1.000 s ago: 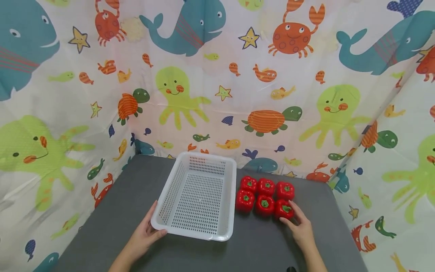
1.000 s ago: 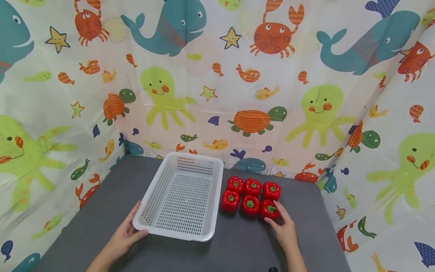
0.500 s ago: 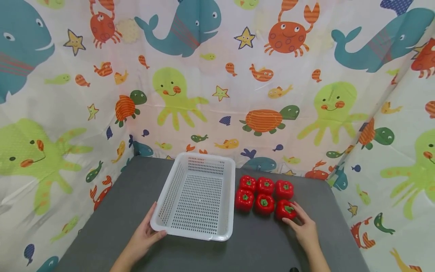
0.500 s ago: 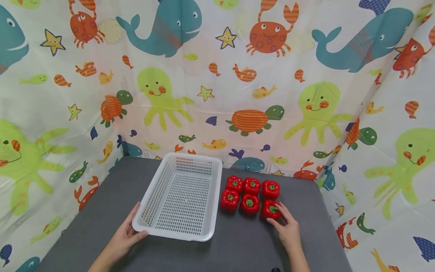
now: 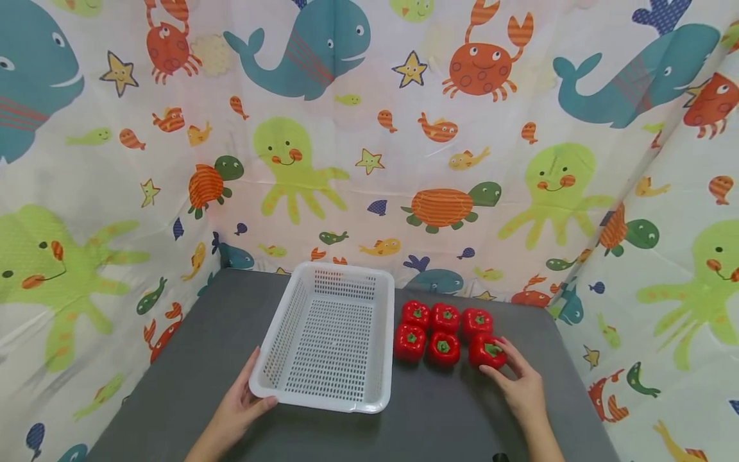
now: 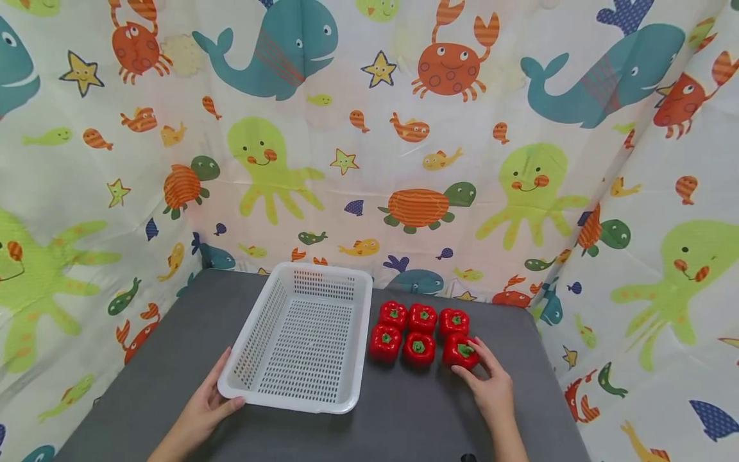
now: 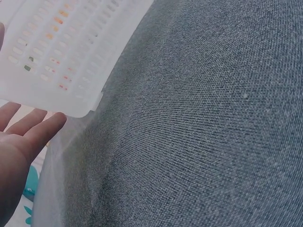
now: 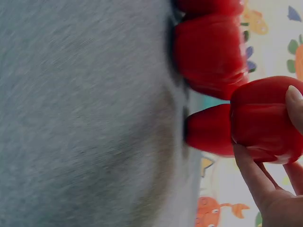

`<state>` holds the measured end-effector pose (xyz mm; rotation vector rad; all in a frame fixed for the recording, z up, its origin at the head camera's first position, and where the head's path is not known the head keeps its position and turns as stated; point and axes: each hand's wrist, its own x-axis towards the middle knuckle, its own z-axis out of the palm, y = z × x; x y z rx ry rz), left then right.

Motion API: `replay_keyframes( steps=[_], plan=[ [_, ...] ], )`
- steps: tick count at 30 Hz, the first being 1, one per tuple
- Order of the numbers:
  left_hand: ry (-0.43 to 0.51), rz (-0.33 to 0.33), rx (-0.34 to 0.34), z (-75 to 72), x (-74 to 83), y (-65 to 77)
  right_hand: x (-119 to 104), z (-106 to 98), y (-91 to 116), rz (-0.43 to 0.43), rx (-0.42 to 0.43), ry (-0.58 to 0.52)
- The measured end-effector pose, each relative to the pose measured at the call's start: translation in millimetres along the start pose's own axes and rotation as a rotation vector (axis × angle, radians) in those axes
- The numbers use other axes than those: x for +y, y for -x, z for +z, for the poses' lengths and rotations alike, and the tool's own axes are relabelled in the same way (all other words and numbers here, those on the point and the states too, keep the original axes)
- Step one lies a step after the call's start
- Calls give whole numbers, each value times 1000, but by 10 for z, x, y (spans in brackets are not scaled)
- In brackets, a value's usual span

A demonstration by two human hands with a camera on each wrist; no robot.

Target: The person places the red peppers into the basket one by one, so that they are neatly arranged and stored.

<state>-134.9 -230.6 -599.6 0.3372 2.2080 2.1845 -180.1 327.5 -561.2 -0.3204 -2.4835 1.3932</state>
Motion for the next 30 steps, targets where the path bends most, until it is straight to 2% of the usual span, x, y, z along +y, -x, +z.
replay_keyframes(
  steps=[11,23,30],
  plan=[
    [16,-2,-21,-14,-2,13,-339,-42,60,-40,41,-24],
    [22,-19,17,19,19,-4,-921,-99,176,-119,32,10],
    [11,-31,24,21,32,24,-1070,-31,187,-164,23,-11]
  ],
)
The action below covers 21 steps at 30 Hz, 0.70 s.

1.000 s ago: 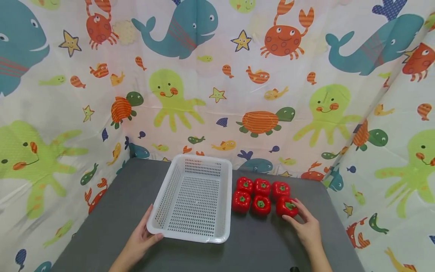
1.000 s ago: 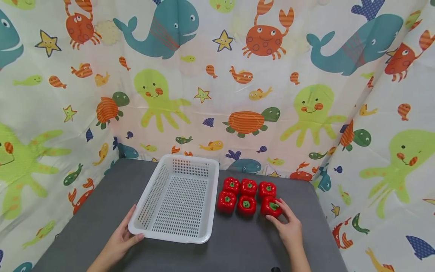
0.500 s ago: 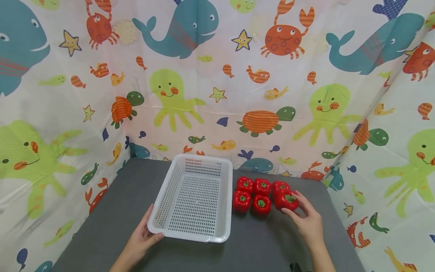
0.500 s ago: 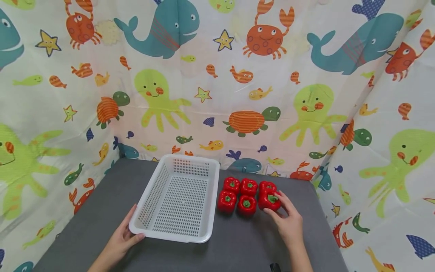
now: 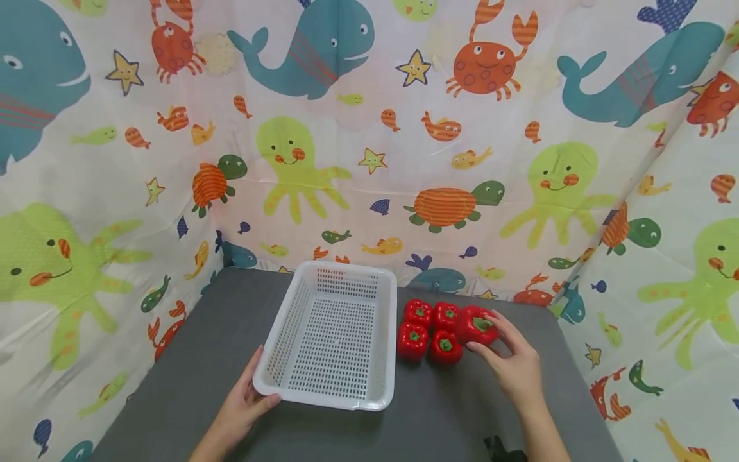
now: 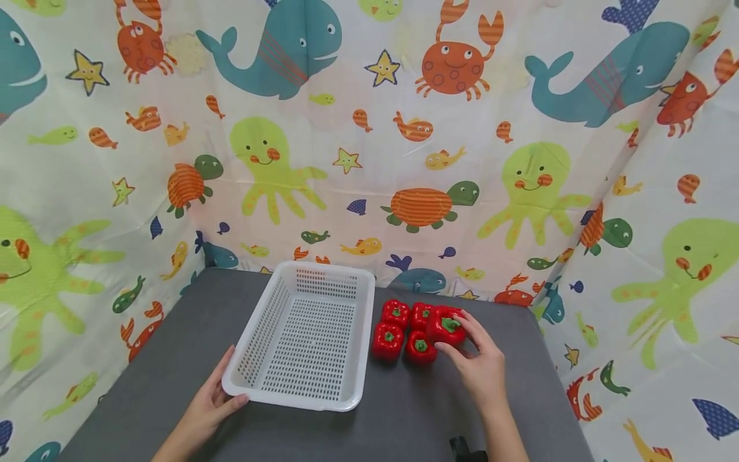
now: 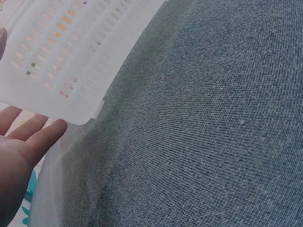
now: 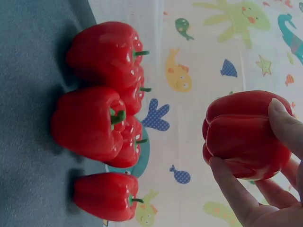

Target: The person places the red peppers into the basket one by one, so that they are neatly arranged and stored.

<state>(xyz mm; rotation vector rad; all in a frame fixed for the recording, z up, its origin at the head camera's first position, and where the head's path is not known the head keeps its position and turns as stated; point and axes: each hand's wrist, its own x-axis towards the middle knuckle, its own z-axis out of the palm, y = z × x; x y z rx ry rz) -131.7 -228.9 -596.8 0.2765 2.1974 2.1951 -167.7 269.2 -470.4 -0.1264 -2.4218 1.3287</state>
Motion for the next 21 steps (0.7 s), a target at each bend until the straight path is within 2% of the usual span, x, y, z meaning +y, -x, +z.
replay_keyframes(
  steps=[5,9,21],
  plan=[
    [7,13,-1,5,-3,-11,-46,82,-7,-40,-6,5],
    [4,0,0,1,-3,-7,-94,160,-6,-63,-33,-4],
    [-8,0,10,7,19,3,-308,411,-54,-80,-94,-76]
  ],
)
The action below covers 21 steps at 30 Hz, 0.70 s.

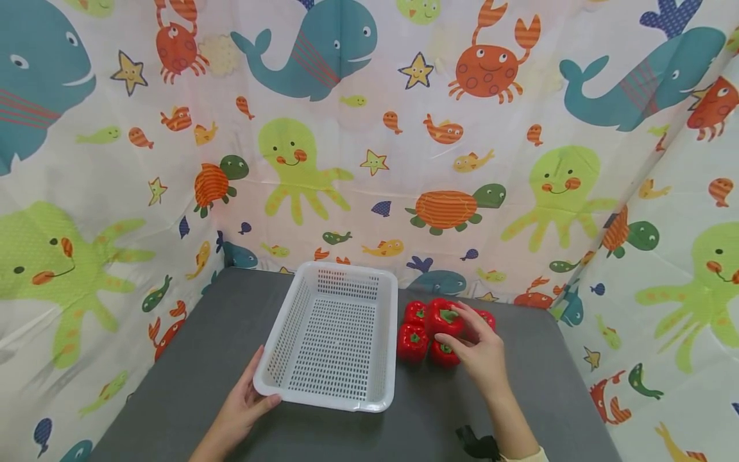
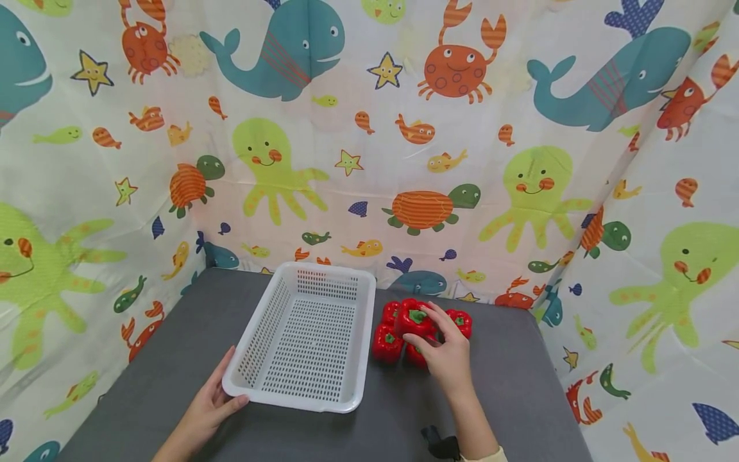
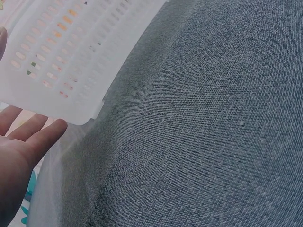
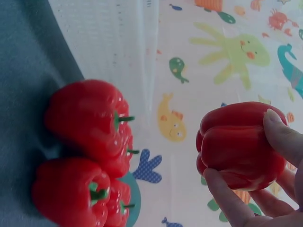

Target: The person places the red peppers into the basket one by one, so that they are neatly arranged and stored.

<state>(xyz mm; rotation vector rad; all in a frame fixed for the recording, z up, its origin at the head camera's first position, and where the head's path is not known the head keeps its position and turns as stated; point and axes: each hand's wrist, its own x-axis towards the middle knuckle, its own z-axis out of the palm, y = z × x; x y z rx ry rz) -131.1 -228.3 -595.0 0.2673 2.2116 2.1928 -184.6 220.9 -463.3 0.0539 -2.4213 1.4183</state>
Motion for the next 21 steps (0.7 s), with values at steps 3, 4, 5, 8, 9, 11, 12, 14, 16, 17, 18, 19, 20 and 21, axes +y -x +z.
replay_keyframes(
  steps=[3,4,5,8,9,11,12,14,16,17,18,19,20,21],
  plan=[
    [0,-2,0,6,1,-3,-38,57,-35,-4,-6,-32],
    [-1,-4,1,6,3,-3,-46,78,-47,-4,-10,-43],
    [-1,-8,2,7,6,-5,-57,95,-57,-1,-13,-52],
    [-6,-21,7,6,14,-5,-91,149,-82,-1,-26,-68],
    [-10,-24,7,7,18,-5,-106,164,-87,1,-30,-73],
    [-10,-28,7,11,24,-5,-133,190,-96,6,-37,-81],
    [-10,-30,8,13,26,-4,-144,203,-101,6,-40,-85],
    [-13,-31,8,15,27,3,-165,228,-110,6,-46,-96],
    [-9,-29,8,16,24,9,-178,256,-120,5,-50,-98],
    [-9,-27,7,15,20,10,-182,270,-126,3,-52,-97],
    [-9,-26,6,13,16,12,-184,284,-133,0,-55,-94],
    [-10,-22,6,12,12,12,-184,299,-141,-2,-58,-91],
    [-7,-18,5,10,7,10,-186,313,-146,-5,-58,-85],
    [-8,-17,5,8,3,8,-186,327,-153,-7,-60,-79]
  ],
)
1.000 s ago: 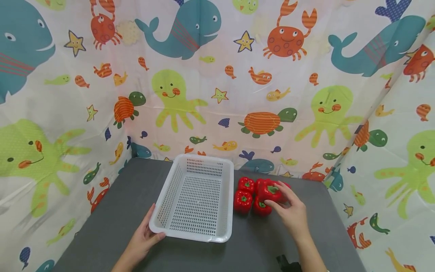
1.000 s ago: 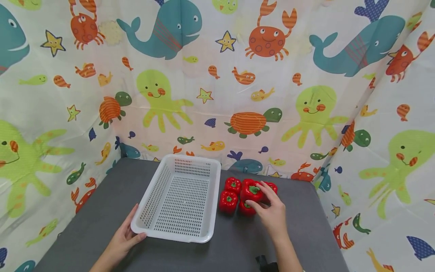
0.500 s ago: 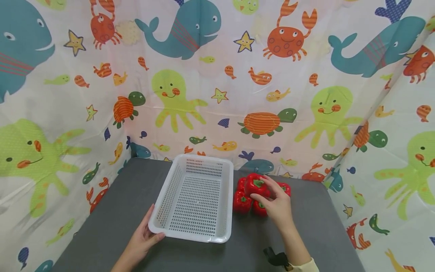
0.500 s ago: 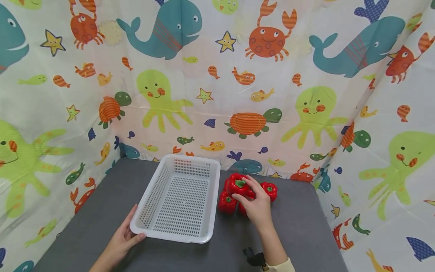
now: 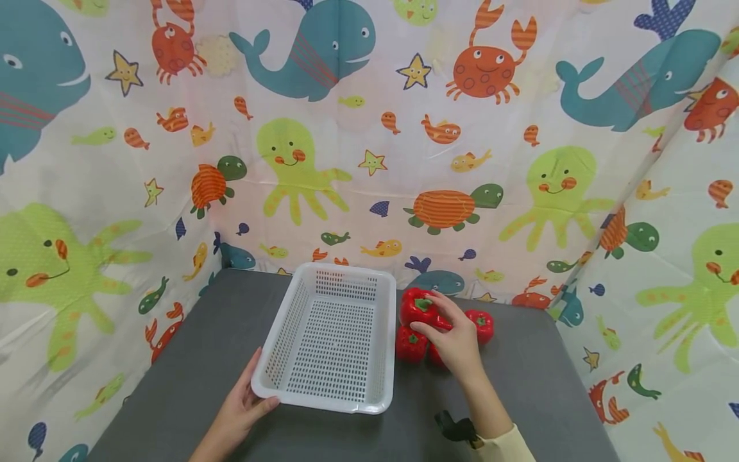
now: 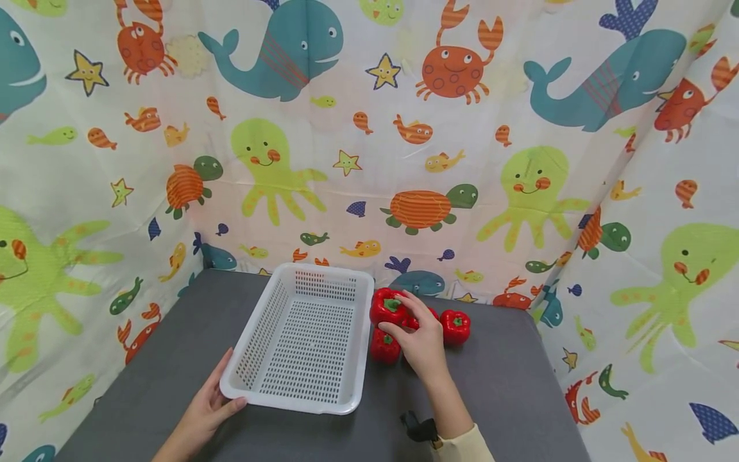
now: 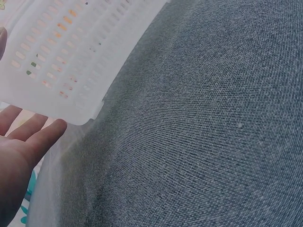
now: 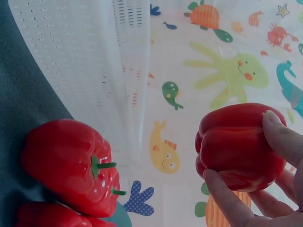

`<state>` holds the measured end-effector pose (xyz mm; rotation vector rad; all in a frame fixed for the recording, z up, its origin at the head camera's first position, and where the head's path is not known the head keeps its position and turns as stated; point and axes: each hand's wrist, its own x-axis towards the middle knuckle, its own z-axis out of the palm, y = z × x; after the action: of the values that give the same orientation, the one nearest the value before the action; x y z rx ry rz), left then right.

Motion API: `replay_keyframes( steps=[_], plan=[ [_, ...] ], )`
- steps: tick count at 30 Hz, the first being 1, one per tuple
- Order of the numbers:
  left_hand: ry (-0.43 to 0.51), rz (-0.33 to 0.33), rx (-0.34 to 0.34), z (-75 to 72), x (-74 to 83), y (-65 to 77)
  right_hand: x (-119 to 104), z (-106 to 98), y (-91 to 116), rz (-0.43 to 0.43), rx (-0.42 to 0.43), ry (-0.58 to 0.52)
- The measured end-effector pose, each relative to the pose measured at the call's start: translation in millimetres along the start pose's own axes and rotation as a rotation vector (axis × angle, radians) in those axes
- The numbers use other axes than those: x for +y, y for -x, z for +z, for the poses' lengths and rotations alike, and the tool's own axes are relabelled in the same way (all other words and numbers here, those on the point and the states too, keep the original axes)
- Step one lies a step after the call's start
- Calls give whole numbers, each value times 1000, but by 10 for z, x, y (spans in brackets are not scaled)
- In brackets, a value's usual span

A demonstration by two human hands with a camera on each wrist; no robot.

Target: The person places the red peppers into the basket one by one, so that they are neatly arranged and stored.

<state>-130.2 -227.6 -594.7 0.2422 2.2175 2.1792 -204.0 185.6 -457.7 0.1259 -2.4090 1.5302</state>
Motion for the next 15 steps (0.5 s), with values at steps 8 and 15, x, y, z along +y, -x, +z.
replay_keyframes(
  steps=[8,15],
  plan=[
    [-4,5,-7,-13,-9,-9,-11,97,-44,-9,-3,-9],
    [12,-3,2,-9,-13,-12,-70,177,-136,-25,-8,15]
  ],
)
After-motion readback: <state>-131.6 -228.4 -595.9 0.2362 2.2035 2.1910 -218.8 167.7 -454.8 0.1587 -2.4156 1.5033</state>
